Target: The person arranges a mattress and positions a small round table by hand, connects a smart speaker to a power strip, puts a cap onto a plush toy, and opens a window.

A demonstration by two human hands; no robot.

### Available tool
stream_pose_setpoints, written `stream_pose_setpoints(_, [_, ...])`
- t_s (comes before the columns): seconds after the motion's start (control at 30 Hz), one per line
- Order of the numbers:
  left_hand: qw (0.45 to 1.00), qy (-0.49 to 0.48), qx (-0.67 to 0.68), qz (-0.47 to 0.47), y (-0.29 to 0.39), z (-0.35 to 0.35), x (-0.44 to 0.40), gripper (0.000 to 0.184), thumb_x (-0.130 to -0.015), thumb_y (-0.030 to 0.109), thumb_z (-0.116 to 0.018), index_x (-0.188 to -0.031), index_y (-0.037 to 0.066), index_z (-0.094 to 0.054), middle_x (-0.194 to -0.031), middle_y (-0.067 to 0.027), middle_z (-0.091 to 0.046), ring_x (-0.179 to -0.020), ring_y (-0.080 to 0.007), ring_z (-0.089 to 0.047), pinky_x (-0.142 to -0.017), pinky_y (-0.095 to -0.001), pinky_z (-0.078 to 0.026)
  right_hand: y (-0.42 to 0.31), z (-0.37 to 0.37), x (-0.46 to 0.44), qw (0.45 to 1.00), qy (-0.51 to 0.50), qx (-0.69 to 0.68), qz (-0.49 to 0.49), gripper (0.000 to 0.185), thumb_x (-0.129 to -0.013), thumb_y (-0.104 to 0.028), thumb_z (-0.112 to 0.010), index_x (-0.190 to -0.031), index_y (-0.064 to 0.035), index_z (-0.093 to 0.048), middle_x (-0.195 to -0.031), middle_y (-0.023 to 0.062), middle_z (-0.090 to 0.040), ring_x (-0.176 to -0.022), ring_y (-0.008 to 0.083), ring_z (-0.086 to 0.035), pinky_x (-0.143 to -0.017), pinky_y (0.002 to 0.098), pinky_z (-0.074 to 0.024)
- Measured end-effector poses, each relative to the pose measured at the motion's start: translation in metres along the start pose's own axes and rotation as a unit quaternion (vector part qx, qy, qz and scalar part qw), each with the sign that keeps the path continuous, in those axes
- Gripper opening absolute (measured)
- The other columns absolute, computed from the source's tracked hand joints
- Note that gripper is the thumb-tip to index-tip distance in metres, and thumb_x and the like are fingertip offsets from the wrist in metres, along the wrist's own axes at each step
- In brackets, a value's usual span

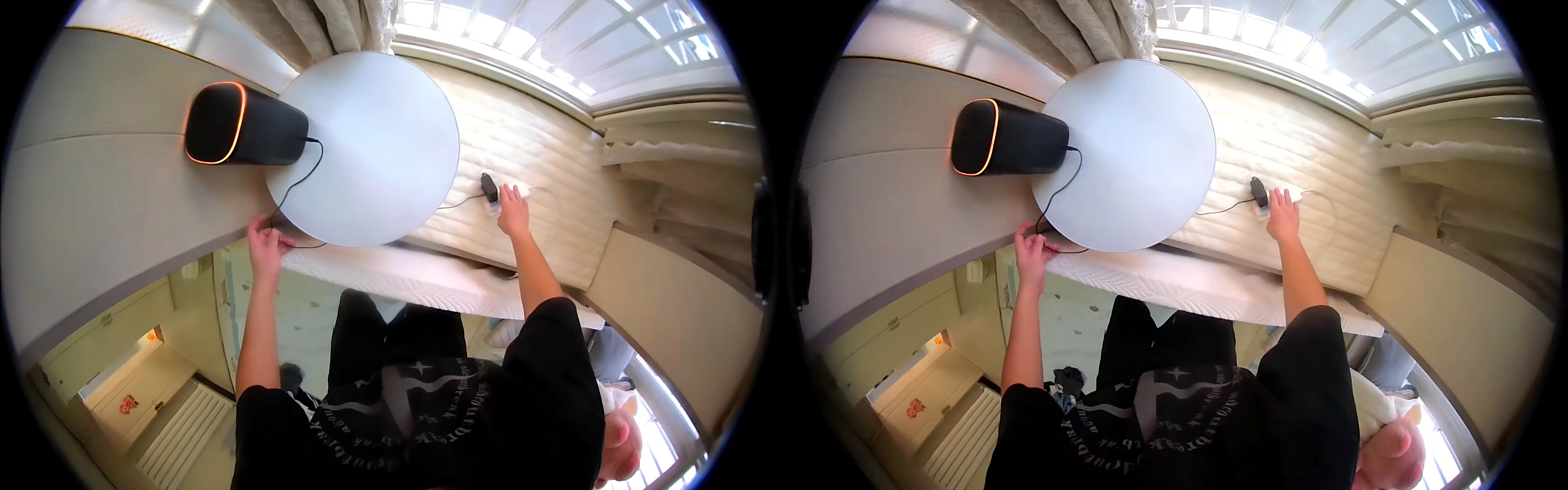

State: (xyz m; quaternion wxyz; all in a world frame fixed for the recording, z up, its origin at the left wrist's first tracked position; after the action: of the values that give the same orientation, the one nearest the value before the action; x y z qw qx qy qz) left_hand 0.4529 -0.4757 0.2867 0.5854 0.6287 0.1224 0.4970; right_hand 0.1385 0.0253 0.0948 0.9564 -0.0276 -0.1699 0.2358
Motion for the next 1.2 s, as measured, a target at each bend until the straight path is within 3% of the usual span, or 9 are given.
stream_pose_setpoints(0.17, [0.988,-0.063,0.063,0.123,-0.015,0.013,0.015,0.029,-0.106,0.011,-0.052,-0.133,0.002,-0.058,-0.082,-0.0011,-0.054,-0.069,-0.0134,-0.058,-0.063,-0.0276,-0.051,0.007,-0.01,-0.018,0.995,0.041,0.079,0.044,0.056,-0.082,-0.001,-0.062,-0.137,-0.0114,-0.056,-0.138,0.0071,-0.058,-0.145,0.0289,-0.041,-0.123,0.0569,-0.0251])
stream_pose_setpoints(0.3, [0.957,-0.146,0.124,0.216,-0.01,0.019,0.038,0.027,-0.103,0.013,-0.058,-0.124,-0.002,-0.063,-0.075,-0.0007,-0.055,-0.068,-0.0126,-0.056,-0.058,-0.0267,-0.044,0.009,-0.005,-0.023,0.99,-0.061,0.095,0.083,0.044,-0.077,-0.008,-0.075,-0.119,-0.013,-0.063,-0.125,0.0048,-0.062,-0.132,0.0281,-0.051,-0.124,0.0565,-0.0237])
stream_pose_setpoints(0.5, [0.946,-0.256,0.13,0.15,0.002,0.014,0.062,0.015,-0.099,0.016,-0.059,-0.103,0.001,-0.062,-0.076,-0.0059,-0.063,-0.091,-0.0272,-0.069,-0.097,-0.0439,-0.05,-0.012,0.061,0.036,0.986,-0.026,-0.09,0.141,0.064,-0.059,-0.019,-0.093,-0.116,-0.0121,-0.065,-0.115,0.0072,-0.065,-0.117,0.0309,-0.058,-0.121,0.0558,-0.0277])
stream_pose_setpoints(0.6, [0.917,-0.268,0.252,0.154,0.01,0.005,0.076,0.012,-0.098,0.016,-0.058,-0.102,0.005,-0.057,-0.079,-0.0079,-0.063,-0.105,-0.0345,-0.069,-0.113,-0.0529,-0.04,-0.034,0.116,0.073,0.97,-0.029,-0.189,0.152,0.063,-0.057,-0.022,-0.095,-0.112,-0.0106,-0.068,-0.115,0.0089,-0.066,-0.114,0.0329,-0.058,-0.115,0.0511,-0.035])
stream_pose_setpoints(0.7, [0.873,-0.335,0.311,0.168,0.021,0.01,0.089,0.024,-0.096,0.017,-0.062,-0.117,0.006,-0.057,-0.084,-0.0076,-0.061,-0.095,-0.0286,-0.069,-0.111,-0.0511,-0.047,-0.064,0.178,0.108,0.944,-0.079,-0.274,0.164,0.059,-0.057,-0.024,-0.096,-0.108,-0.0089,-0.07,-0.116,0.0102,-0.067,-0.112,0.0334,-0.058,-0.107,0.0469,-0.0415])
stream_pose_setpoints(0.9, [0.869,-0.384,0.297,0.1,0.035,0.041,0.085,0.057,-0.096,0.013,-0.065,-0.15,0.009,-0.047,-0.09,-0.0036,-0.058,-0.072,-0.0135,-0.057,-0.082,-0.0332,-0.057,-0.123,0.254,0.157,0.852,-0.18,-0.469,0.148,0.069,-0.053,-0.021,-0.102,-0.113,-0.0066,-0.07,-0.114,0.0096,-0.068,-0.11,0.0277,-0.063,-0.099,0.0398,-0.0482])
stream_pose_setpoints(0.93, [0.877,-0.378,0.28,0.095,0.037,0.043,0.081,0.055,-0.098,0.012,-0.062,-0.151,0.009,-0.047,-0.09,-0.0036,-0.058,-0.073,-0.0128,-0.057,-0.081,-0.0324,-0.056,-0.124,0.248,0.163,0.832,-0.202,-0.491,0.16,0.073,-0.052,-0.019,-0.104,-0.116,-0.0064,-0.07,-0.121,0.0063,-0.067,-0.117,0.02,-0.061,-0.103,0.0356,-0.0459])
stream_pose_setpoints(1.1, [0.922,-0.29,0.232,0.105,0.029,0.054,0.061,0.043,-0.107,0.012,-0.051,-0.15,0.008,-0.05,-0.088,-0.0014,-0.058,-0.072,-0.0101,-0.054,-0.076,-0.0297,-0.053,-0.161,0.249,0.178,0.767,-0.182,-0.594,0.161,0.082,-0.054,-0.019,-0.104,-0.124,-0.0039,-0.066,-0.124,0.0068,-0.065,-0.117,0.0184,-0.059,-0.103,0.0365,-0.0457])
stream_pose_setpoints(1.2, [0.932,-0.266,0.232,0.087,0.037,0.061,0.055,0.046,-0.109,0.023,-0.05,-0.154,0.012,-0.045,-0.084,0.0011,-0.054,-0.072,-0.0098,-0.052,-0.076,-0.0313,-0.054,-0.176,0.253,0.186,0.729,-0.175,-0.638,0.175,0.088,-0.054,-0.015,-0.105,-0.131,-0.0024,-0.064,-0.128,0.0048,-0.065,-0.12,0.0172,-0.059,-0.107,0.0374,-0.0446])
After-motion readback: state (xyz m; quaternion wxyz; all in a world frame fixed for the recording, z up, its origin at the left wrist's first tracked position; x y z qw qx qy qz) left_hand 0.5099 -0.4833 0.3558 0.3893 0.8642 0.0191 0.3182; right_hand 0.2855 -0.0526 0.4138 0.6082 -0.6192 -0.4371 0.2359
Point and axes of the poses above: each hand's wrist, its own x-axis away from the middle knuckle, its own z-axis out of the back of the hand, y = z × x, the point moved 4 cm from there along -x, towards the middle knuckle
